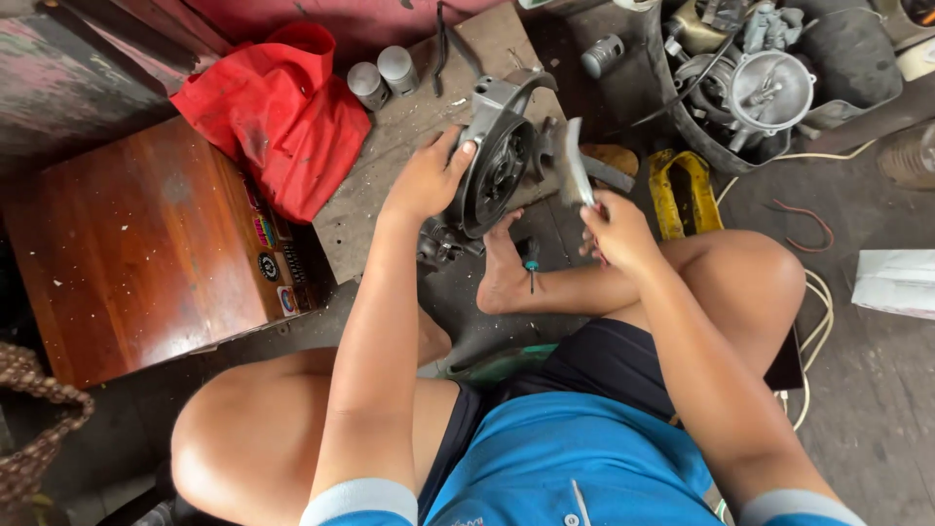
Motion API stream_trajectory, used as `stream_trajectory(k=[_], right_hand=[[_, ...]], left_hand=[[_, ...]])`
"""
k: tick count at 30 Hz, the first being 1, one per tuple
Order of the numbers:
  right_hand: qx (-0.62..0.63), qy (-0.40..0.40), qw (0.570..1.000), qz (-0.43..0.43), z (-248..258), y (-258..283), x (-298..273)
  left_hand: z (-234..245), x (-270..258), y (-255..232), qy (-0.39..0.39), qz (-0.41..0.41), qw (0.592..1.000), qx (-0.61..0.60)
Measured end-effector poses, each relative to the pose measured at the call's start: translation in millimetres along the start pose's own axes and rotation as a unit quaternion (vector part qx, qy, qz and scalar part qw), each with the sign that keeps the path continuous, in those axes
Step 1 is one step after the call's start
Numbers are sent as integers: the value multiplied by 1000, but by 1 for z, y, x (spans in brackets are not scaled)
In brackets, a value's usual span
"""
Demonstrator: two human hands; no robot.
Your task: The person scrubs a mechanical part with a wire brush, then uses a screwdriver to scrape and clean the interior surfaces. The person continues to scrub the part with the brush and uses the screwdriver to remove debris from crevices.
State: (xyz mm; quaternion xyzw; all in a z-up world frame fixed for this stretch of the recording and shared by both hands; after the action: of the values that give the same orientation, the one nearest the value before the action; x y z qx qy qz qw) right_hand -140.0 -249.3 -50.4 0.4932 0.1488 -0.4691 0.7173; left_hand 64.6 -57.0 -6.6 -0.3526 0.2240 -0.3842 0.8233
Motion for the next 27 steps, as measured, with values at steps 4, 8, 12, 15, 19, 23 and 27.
stream_trajectory(k=[4,8,12,15,19,23,27], right_hand=[[-118,-59,986,104,15,-2,-8],[-284,-142,932,174,37,36,-30],[-344,-184,897,208,43,32,-1],[-342,-171,882,274,33,56,-24],[-386,-138,854,321,14,85,-72],[-395,-164,854,296,22,76,-41],[-379,-149,860,307,16,62,-43]], left_hand=[[-12,4,-1,7,-5,1000,-20],[-5,8,-21,-7,-26,999,26],[-6,10,-22,5,-52,998,44],[-9,12,-14,5,-54,997,46],[-15,15,-10,11,-58,998,33],[-12,15,-11,8,-59,998,31],[-16,15,-5,16,-52,997,57]])
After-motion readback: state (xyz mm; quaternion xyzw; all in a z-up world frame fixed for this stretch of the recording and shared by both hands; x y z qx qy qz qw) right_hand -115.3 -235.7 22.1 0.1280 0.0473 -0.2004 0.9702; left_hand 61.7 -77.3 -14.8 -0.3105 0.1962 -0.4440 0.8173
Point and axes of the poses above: each hand's wrist, its own x-axis towards the middle knuckle, its own z-axis out of the back of the hand, y = z × x, the point moved 10 cm from there along x, towards the middle knuckle, and after that the axes turned 14 degrees about -z, right-handed, at the moved point
